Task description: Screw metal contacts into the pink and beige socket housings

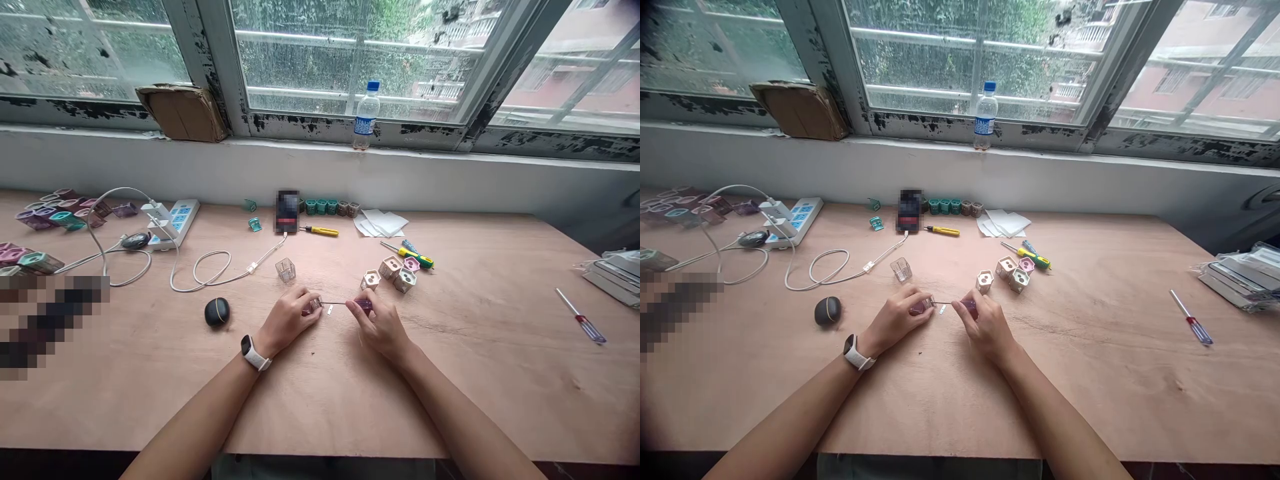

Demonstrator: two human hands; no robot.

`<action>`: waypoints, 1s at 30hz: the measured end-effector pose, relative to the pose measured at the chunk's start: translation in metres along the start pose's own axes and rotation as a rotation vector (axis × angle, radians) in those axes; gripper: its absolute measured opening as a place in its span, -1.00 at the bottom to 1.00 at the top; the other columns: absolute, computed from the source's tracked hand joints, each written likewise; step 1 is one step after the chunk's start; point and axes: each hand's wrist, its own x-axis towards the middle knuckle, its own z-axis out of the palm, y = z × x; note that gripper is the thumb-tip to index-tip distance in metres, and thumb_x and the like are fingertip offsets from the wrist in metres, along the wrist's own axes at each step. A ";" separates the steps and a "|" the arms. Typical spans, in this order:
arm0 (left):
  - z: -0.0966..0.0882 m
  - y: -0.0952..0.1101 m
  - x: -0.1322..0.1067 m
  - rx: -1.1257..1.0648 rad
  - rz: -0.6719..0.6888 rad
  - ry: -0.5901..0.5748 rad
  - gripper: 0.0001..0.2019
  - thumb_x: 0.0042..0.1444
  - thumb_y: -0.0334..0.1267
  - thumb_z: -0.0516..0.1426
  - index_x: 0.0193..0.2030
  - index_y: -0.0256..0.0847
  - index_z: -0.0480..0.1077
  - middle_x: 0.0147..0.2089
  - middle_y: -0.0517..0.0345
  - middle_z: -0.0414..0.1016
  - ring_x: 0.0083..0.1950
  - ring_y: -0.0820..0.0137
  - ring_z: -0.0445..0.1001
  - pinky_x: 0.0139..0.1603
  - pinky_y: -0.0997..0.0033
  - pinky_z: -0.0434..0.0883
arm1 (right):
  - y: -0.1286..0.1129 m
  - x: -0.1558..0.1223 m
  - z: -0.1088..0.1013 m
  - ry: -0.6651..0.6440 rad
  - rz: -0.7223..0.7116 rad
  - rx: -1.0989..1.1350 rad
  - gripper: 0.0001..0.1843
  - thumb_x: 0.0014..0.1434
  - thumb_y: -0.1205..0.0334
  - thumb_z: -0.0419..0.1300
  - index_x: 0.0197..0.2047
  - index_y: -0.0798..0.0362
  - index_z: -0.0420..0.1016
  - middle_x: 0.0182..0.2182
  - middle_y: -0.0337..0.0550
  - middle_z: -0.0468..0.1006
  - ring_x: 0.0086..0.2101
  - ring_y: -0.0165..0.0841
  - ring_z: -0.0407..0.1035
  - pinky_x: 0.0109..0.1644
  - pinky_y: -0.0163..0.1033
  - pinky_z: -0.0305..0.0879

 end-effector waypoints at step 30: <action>-0.001 0.001 0.001 -0.017 -0.012 -0.028 -0.82 0.21 -0.33 0.19 -0.04 -0.15 0.44 -0.22 0.13 0.44 -0.17 0.35 0.45 -0.10 0.34 0.45 | -0.005 -0.001 0.005 0.001 -0.028 0.124 -0.83 0.33 0.11 0.15 -0.15 0.04 0.41 -0.37 -0.16 0.57 -0.43 -0.37 0.47 -0.33 -0.28 0.41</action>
